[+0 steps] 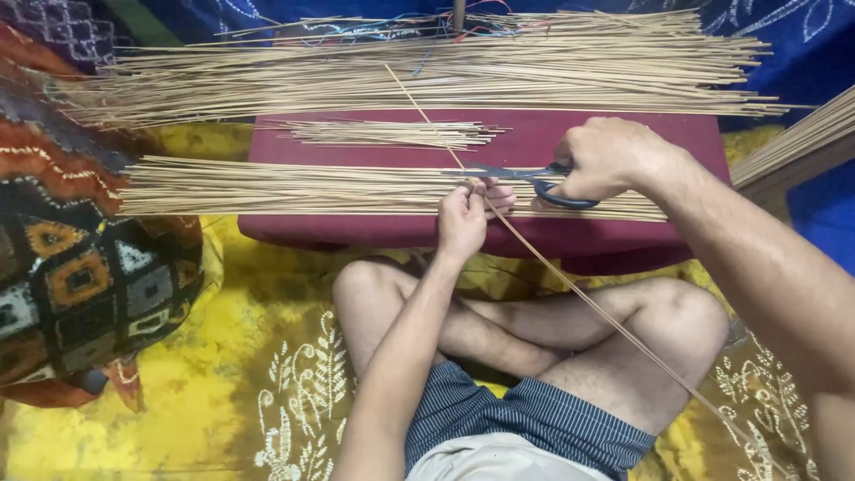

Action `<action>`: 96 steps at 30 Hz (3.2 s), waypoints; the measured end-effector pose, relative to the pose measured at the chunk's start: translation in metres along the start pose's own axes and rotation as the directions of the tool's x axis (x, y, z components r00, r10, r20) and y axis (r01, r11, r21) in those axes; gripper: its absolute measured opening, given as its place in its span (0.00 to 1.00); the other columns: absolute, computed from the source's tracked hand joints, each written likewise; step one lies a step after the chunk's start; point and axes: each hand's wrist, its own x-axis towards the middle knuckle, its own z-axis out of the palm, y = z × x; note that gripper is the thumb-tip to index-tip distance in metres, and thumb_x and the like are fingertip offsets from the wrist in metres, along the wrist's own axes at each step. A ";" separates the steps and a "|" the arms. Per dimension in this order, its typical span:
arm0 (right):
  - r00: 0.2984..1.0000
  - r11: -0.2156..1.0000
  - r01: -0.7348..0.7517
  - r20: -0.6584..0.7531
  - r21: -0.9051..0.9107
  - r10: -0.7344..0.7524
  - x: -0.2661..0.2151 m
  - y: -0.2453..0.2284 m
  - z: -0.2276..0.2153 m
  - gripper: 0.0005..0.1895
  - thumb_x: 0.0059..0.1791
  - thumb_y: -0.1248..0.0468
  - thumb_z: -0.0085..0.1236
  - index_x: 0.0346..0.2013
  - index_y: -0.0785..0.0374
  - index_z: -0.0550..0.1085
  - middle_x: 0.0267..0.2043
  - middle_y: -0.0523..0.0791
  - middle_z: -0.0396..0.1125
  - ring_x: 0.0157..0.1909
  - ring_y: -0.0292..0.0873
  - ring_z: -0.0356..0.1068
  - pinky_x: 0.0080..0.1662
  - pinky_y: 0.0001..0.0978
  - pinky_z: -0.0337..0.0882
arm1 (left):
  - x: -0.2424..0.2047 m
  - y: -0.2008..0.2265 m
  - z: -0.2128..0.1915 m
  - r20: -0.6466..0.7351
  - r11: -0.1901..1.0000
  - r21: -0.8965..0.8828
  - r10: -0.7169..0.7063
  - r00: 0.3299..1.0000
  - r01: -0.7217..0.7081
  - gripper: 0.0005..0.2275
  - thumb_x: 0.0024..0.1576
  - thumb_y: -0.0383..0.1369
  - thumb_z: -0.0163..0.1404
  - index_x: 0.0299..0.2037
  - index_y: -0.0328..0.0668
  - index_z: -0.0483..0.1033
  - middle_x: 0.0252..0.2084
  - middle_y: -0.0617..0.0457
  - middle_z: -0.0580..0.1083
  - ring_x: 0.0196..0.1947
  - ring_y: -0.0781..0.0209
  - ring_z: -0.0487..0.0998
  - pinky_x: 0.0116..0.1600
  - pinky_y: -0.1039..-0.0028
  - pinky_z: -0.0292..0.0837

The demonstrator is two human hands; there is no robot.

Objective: The person cuts a thin wooden stick with scissors, sorts through a pile of sticks by hand, and then measures a single stick against the bundle.

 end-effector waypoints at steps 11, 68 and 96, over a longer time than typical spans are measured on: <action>1.000 0.995 0.017 0.018 -0.102 -0.015 0.006 -0.029 -0.022 0.21 0.35 0.44 0.61 0.26 0.56 0.85 0.30 0.57 0.76 0.43 0.60 0.78 0.43 0.51 0.75 | -0.001 -0.001 0.001 0.020 0.997 0.064 0.048 0.999 -0.049 0.13 0.69 0.21 0.32 0.52 0.22 0.72 0.42 0.22 0.77 0.40 0.37 0.82 0.43 0.55 0.85; 0.973 0.992 0.020 -0.225 -0.128 -0.049 0.100 0.102 0.060 0.12 0.44 0.60 0.69 0.43 0.55 0.83 0.36 0.46 0.78 0.39 0.49 0.79 0.47 0.43 0.78 | -0.006 0.021 -0.001 0.096 0.987 0.162 -0.026 0.995 0.011 0.10 0.69 0.25 0.37 0.51 0.24 0.71 0.39 0.39 0.80 0.40 0.51 0.86 0.46 0.69 0.87; 0.968 0.626 0.236 -0.122 0.744 -0.220 -0.048 0.008 0.114 0.14 0.55 0.63 0.42 0.33 0.66 0.74 0.22 0.50 0.70 0.23 0.47 0.71 0.32 0.41 0.71 | 0.022 0.082 -0.081 -0.214 0.978 -0.085 0.170 0.962 -0.192 0.14 0.71 0.34 0.36 0.57 0.30 0.69 0.54 0.29 0.77 0.55 0.39 0.80 0.57 0.52 0.82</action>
